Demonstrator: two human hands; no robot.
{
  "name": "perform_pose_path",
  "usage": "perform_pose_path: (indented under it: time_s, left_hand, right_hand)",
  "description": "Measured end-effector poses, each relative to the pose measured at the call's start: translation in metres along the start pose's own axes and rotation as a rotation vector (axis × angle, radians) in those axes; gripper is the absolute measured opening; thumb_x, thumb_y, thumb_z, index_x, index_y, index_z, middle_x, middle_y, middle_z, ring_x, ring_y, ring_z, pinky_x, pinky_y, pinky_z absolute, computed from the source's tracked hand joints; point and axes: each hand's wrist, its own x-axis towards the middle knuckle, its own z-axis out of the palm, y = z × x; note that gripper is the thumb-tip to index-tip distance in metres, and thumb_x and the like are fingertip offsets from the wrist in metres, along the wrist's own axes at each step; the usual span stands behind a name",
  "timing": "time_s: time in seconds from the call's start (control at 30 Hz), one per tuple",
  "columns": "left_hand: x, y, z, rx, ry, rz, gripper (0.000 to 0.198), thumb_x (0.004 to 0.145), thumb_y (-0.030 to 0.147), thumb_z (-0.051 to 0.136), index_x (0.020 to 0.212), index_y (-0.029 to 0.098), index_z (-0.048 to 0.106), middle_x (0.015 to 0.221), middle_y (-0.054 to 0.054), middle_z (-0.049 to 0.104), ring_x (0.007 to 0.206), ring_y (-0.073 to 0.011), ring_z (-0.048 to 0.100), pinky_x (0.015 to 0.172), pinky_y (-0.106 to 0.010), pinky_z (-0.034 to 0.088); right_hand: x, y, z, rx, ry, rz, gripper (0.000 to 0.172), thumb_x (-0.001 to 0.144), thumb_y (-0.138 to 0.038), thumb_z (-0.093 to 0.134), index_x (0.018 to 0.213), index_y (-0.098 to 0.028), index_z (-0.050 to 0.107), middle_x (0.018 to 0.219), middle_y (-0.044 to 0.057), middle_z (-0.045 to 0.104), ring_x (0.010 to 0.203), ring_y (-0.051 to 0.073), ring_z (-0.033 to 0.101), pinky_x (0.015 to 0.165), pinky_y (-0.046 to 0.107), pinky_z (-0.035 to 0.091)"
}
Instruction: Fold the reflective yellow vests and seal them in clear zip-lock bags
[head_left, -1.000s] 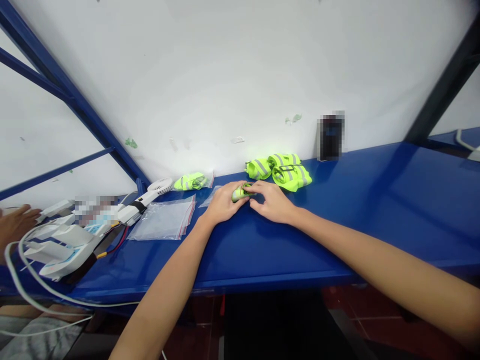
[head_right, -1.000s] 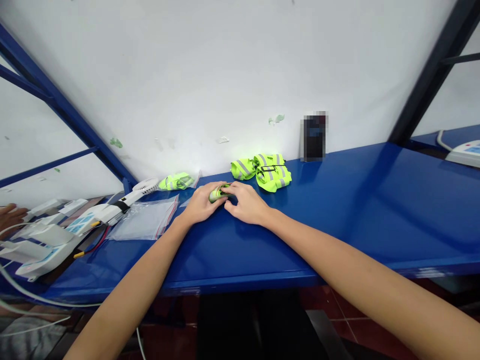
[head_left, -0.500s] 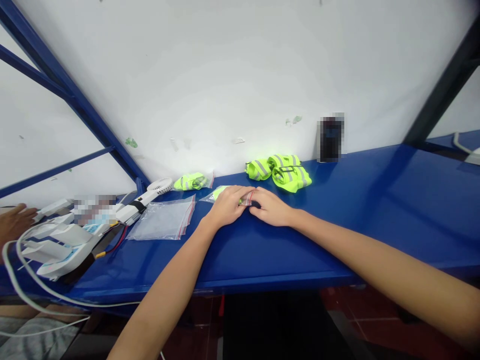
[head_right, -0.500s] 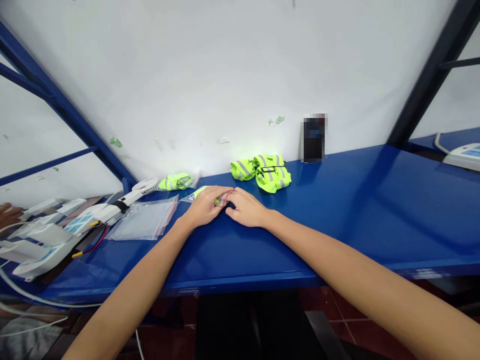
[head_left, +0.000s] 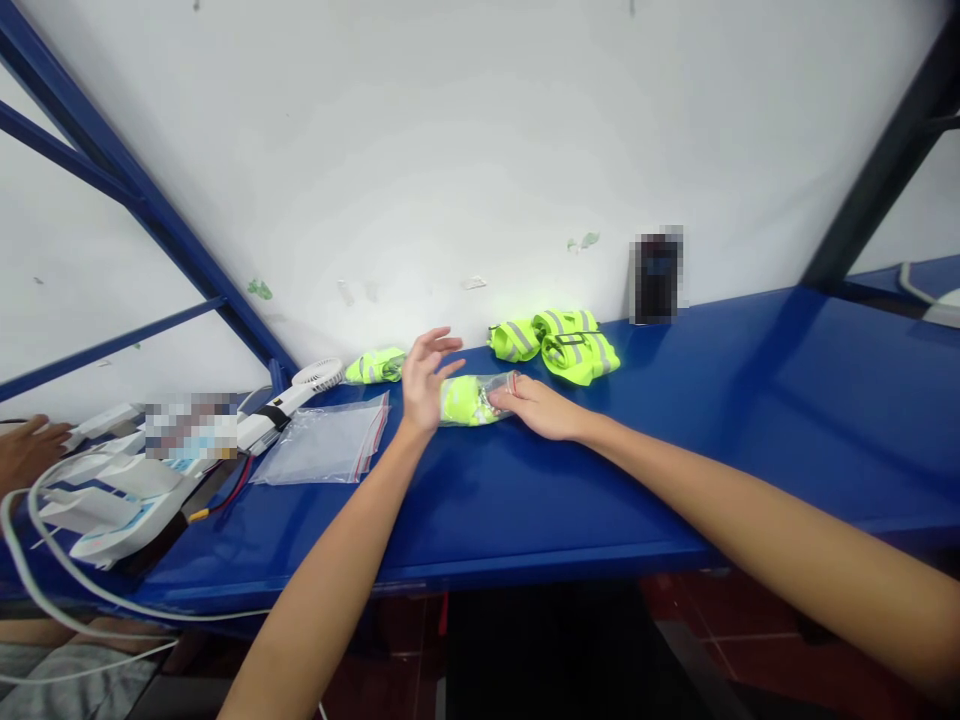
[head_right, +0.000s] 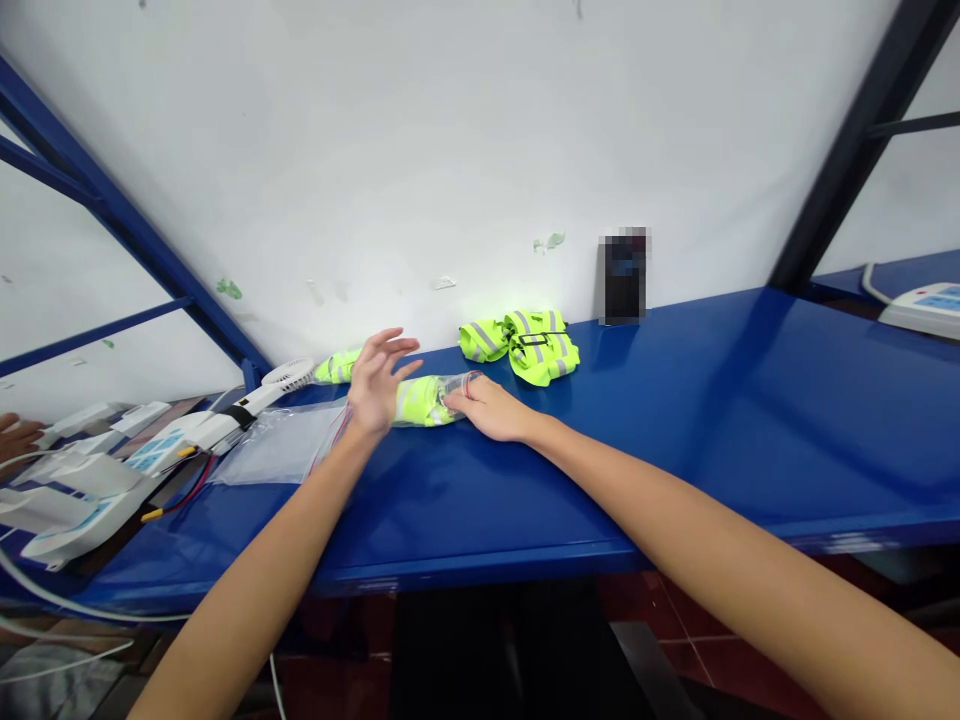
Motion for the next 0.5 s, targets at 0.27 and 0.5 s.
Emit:
perform_pose_path:
  time_s: [0.27, 0.5]
  left_hand:
    - [0.013, -0.009, -0.034, 0.192, -0.065, -0.388, 0.038, 0.081, 0.048, 0.053, 0.097, 0.016, 0.065, 0.075, -0.004, 0.067, 0.062, -0.014, 0.059, 0.057, -0.025, 0.043]
    - [0.001, -0.023, -0.019, 0.422, -0.49, -0.457, 0.059, 0.086, 0.063, 0.043, 0.074, 0.013, 0.073, 0.072, -0.007, 0.068, 0.07, -0.0179, 0.057, 0.067, -0.029, 0.041]
  right_hand:
    - [0.002, -0.001, -0.015, 0.293, -0.251, 0.087, 0.023, 0.074, -0.03, 0.058, 0.058, -0.015, 0.063, 0.074, 0.003, 0.066, 0.076, 0.018, 0.058, 0.073, 0.028, 0.043]
    - [-0.002, -0.009, -0.023, -0.064, 0.189, 0.006, 0.043, 0.094, -0.045, 0.039, 0.072, -0.016, 0.062, 0.072, 0.003, 0.063, 0.068, 0.015, 0.054, 0.067, 0.028, 0.038]
